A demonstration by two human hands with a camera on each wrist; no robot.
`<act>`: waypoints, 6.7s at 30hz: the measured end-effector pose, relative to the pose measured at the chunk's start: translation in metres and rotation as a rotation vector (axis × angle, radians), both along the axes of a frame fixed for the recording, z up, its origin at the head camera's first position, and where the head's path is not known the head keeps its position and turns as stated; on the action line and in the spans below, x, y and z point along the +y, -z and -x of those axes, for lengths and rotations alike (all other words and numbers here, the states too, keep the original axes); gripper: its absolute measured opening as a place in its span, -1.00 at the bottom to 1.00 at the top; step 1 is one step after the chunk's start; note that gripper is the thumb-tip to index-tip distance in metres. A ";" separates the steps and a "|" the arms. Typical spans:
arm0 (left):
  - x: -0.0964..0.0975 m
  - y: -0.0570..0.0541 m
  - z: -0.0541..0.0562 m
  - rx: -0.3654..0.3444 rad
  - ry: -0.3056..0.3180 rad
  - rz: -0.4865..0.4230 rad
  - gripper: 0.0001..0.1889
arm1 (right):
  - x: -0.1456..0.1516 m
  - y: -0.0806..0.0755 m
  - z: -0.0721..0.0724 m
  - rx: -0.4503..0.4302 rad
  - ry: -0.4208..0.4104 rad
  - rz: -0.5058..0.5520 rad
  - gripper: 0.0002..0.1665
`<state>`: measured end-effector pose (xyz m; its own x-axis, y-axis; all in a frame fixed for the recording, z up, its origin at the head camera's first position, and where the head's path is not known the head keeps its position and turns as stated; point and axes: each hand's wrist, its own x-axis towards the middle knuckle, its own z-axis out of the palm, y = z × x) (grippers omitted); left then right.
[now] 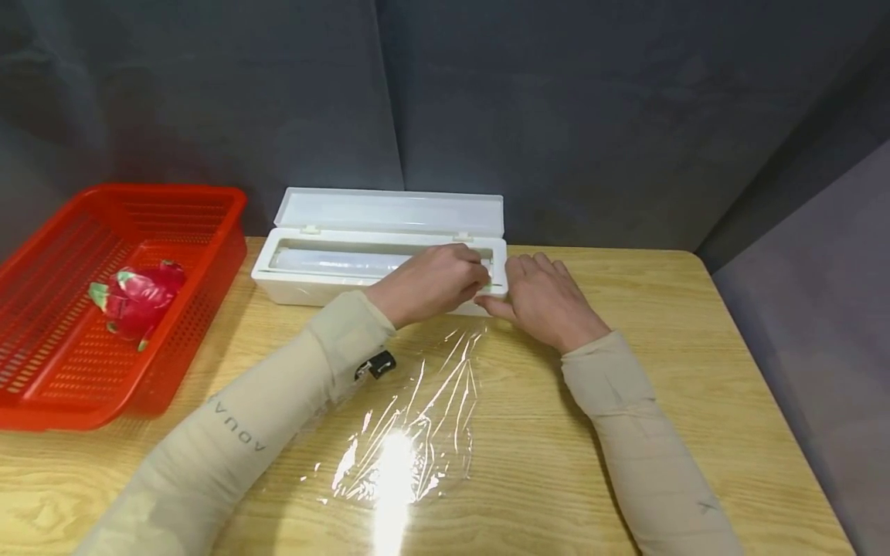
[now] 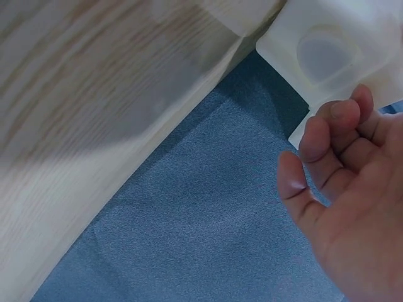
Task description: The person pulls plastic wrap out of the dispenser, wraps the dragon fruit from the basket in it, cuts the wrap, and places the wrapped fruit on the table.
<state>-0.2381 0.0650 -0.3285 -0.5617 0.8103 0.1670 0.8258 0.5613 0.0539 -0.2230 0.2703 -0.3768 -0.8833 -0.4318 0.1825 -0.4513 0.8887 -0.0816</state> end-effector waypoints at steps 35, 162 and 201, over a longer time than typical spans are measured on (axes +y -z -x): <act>-0.016 0.005 0.001 0.003 0.011 -0.060 -0.77 | 0.002 0.002 -0.001 -0.025 0.007 0.005 -0.42; -0.055 -0.021 0.023 0.223 -0.091 0.055 -0.82 | 0.006 0.008 0.022 0.006 -0.001 0.018 -0.35; -0.198 -0.054 0.033 0.237 -0.381 0.052 -0.69 | -0.033 -0.034 -0.014 -0.072 -0.274 0.082 -0.51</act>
<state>-0.2711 -0.1328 -0.2747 -0.7726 0.5641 0.2915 0.5461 0.8245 -0.1480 -0.2085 0.2371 -0.3425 -0.7474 -0.6428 0.1679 -0.6644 0.7233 -0.1884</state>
